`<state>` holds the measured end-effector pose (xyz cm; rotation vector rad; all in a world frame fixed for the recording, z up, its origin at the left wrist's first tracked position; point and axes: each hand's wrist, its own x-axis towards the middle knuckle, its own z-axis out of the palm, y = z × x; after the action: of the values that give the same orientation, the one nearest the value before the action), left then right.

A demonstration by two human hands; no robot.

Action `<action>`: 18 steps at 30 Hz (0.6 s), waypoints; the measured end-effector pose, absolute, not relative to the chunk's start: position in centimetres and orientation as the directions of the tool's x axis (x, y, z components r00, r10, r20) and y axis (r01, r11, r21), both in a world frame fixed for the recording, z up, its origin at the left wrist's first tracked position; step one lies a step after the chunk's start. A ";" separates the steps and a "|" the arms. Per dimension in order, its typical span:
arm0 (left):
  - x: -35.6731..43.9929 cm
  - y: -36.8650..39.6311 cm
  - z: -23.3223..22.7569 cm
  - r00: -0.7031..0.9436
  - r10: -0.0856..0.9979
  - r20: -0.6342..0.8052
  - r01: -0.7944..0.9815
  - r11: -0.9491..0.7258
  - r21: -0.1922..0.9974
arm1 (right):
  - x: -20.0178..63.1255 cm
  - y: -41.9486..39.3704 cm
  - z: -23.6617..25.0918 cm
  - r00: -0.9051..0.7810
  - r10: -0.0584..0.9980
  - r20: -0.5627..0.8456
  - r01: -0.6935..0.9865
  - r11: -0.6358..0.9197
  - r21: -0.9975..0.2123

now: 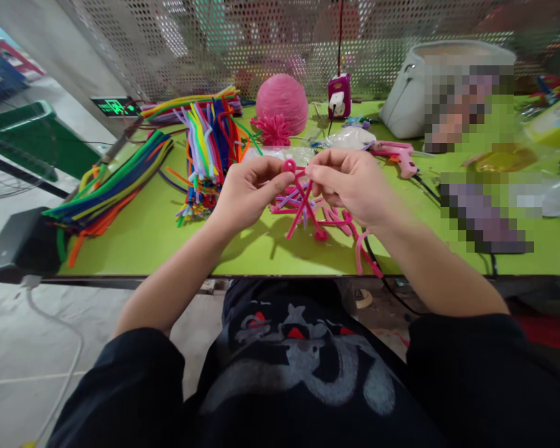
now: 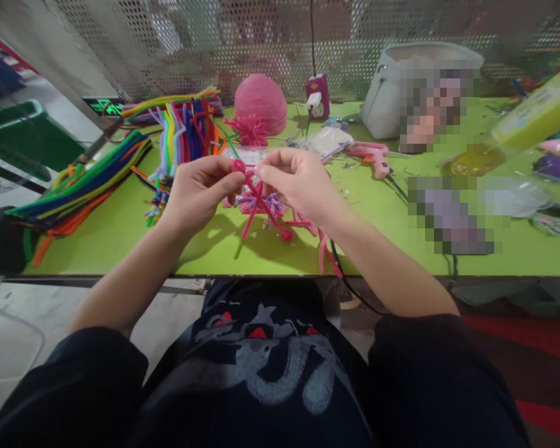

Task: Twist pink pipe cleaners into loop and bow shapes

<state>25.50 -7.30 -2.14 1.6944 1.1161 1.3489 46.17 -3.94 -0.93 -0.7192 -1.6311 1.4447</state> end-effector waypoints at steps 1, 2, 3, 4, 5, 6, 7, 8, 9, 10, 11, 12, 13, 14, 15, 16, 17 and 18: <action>25.4 -7.2 -2.2 0.091 0.923 0.375 0.215 -0.385 0.897 | 46.2 -4.0 -1.0 -0.504 0.835 0.221 -0.077 0.211 -0.974; 25.4 -7.2 -2.2 0.094 0.923 0.373 0.225 -0.385 0.895 | 46.2 -4.1 -1.0 -0.512 0.825 0.238 -0.050 0.247 -0.968; 25.4 -7.2 -2.2 0.101 0.922 0.373 0.232 -0.386 0.893 | 46.3 -4.1 -1.0 -0.522 0.815 0.253 -0.023 0.283 -0.959; 25.3 -7.2 -2.2 0.112 0.921 0.374 0.236 -0.390 0.890 | 46.3 -4.1 -1.1 -0.527 0.806 0.269 0.004 0.318 -0.948; 25.3 -7.2 -2.2 0.127 0.919 0.373 0.240 -0.393 0.888 | 46.3 -4.1 -1.1 -0.527 0.800 0.287 0.030 0.354 -0.935; 25.3 -7.2 -2.2 0.142 0.917 0.372 0.242 -0.396 0.886 | 46.4 -4.1 -1.2 -0.522 0.794 0.312 0.055 0.396 -0.917; 25.3 -7.2 -2.2 0.155 0.916 0.369 0.243 -0.398 0.885 | 46.4 -4.0 -1.2 -0.517 0.785 0.341 0.085 0.443 -0.892; 25.2 -7.2 -2.2 0.166 0.915 0.367 0.244 -0.398 0.884 | 46.5 -4.0 -1.2 -0.517 0.769 0.377 0.121 0.501 -0.857; 25.2 -7.2 -2.2 0.177 0.914 0.365 0.242 -0.400 0.884 | 46.6 -4.0 -1.2 -0.526 0.739 0.420 0.162 0.572 -0.804; 25.1 -7.2 -2.2 0.185 0.913 0.364 0.239 -0.401 0.884 | 46.7 -4.0 -1.2 -0.545 0.691 0.474 0.201 0.657 -0.726; 25.0 -7.2 -2.2 0.193 0.913 0.360 0.236 -0.399 0.886 | 46.9 -4.0 -1.1 -0.571 0.625 0.532 0.241 0.747 -0.620; 24.9 -7.1 -2.1 0.204 0.913 0.354 0.235 -0.396 0.888 | 47.1 -4.0 -1.0 -0.600 0.548 0.583 0.282 0.826 -0.488; 24.8 -7.1 -2.1 0.218 0.913 0.345 0.236 -0.393 0.889 | 47.2 -3.9 -1.0 -0.631 0.471 0.617 0.324 0.882 -0.341; 24.7 -7.1 -2.0 0.233 0.912 0.338 0.239 -0.390 0.889 | 47.4 -3.9 -1.0 -0.661 0.403 0.633 0.367 0.910 -0.195; 24.6 -7.1 -1.9 0.250 0.910 0.330 0.245 -0.389 0.888 | 47.5 -3.9 -1.0 -0.687 0.347 0.638 0.405 0.912 -0.061; 24.5 -7.0 -1.7 0.266 0.908 0.322 0.251 -0.388 0.887 | 47.6 -3.8 -1.0 -0.707 0.310 0.636 0.440 0.896 0.052; 24.4 -7.0 -1.6 0.281 0.906 0.317 0.259 -0.389 0.884 | 47.7 -3.8 -1.1 -0.721 0.282 0.633 0.465 0.874 0.140; 24.3 -7.0 -1.5 0.292 0.904 0.312 0.266 -0.390 0.881 | 47.7 -3.7 -1.1 -0.728 0.257 0.635 0.479 0.854 0.203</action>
<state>24.32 -6.98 -1.53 1.8313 1.0520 1.1063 47.69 -3.72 -1.14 -0.5328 -2.4106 -0.4747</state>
